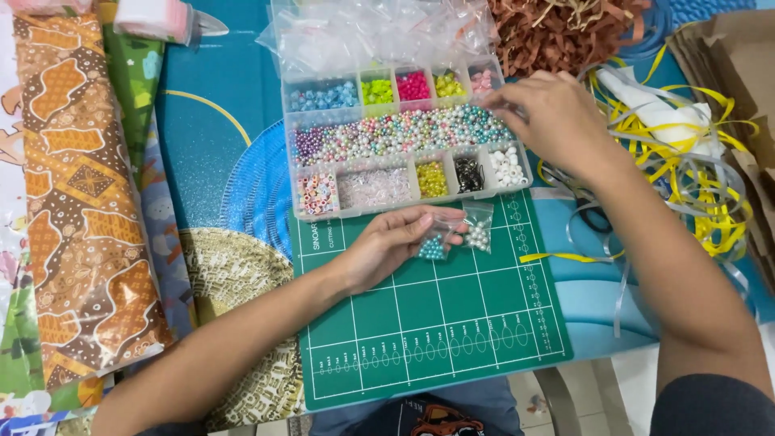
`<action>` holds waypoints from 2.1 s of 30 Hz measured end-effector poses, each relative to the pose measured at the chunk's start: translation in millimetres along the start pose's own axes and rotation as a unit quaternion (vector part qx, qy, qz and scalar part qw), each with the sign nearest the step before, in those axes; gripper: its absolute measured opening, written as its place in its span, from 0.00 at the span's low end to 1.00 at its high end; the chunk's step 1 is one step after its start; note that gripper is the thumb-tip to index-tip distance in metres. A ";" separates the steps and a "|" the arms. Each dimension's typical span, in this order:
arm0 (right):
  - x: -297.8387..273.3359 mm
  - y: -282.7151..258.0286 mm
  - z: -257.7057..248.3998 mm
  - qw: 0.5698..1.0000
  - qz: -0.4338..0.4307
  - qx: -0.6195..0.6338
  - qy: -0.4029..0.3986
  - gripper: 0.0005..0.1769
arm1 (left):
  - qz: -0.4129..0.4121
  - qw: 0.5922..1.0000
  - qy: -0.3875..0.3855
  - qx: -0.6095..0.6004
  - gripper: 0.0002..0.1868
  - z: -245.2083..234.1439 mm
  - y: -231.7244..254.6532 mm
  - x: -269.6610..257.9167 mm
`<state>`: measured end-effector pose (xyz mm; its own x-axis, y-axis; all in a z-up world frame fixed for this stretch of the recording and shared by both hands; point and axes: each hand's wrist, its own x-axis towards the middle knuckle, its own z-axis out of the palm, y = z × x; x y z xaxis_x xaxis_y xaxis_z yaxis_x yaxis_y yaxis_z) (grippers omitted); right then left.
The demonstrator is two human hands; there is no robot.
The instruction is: Packing small decorative beads from a multi-compartment organizer into small plastic bags.
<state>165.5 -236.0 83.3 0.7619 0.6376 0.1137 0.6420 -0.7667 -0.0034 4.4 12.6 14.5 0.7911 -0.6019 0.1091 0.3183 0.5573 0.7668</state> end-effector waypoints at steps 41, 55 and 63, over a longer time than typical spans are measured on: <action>-10.8 -4.3 31.2 0.972 -0.022 0.119 0.200 0.04 | -0.027 0.998 0.048 -0.018 0.26 -7.6 -11.7 7.9; -13.7 -10.3 35.7 0.941 0.016 0.237 0.243 0.04 | -0.034 0.996 0.063 -0.055 0.28 -7.5 -13.2 3.3; -9.6 -17.4 32.2 0.907 0.012 0.290 0.305 0.04 | -0.036 0.994 0.070 -0.075 0.28 -9.4 -15.1 2.9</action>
<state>149.8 -226.4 50.3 0.7009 0.3257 0.6345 0.6975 -0.4986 -0.5146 6.8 7.8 -2.7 0.8255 -0.5630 -0.0398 0.4426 0.6018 0.6648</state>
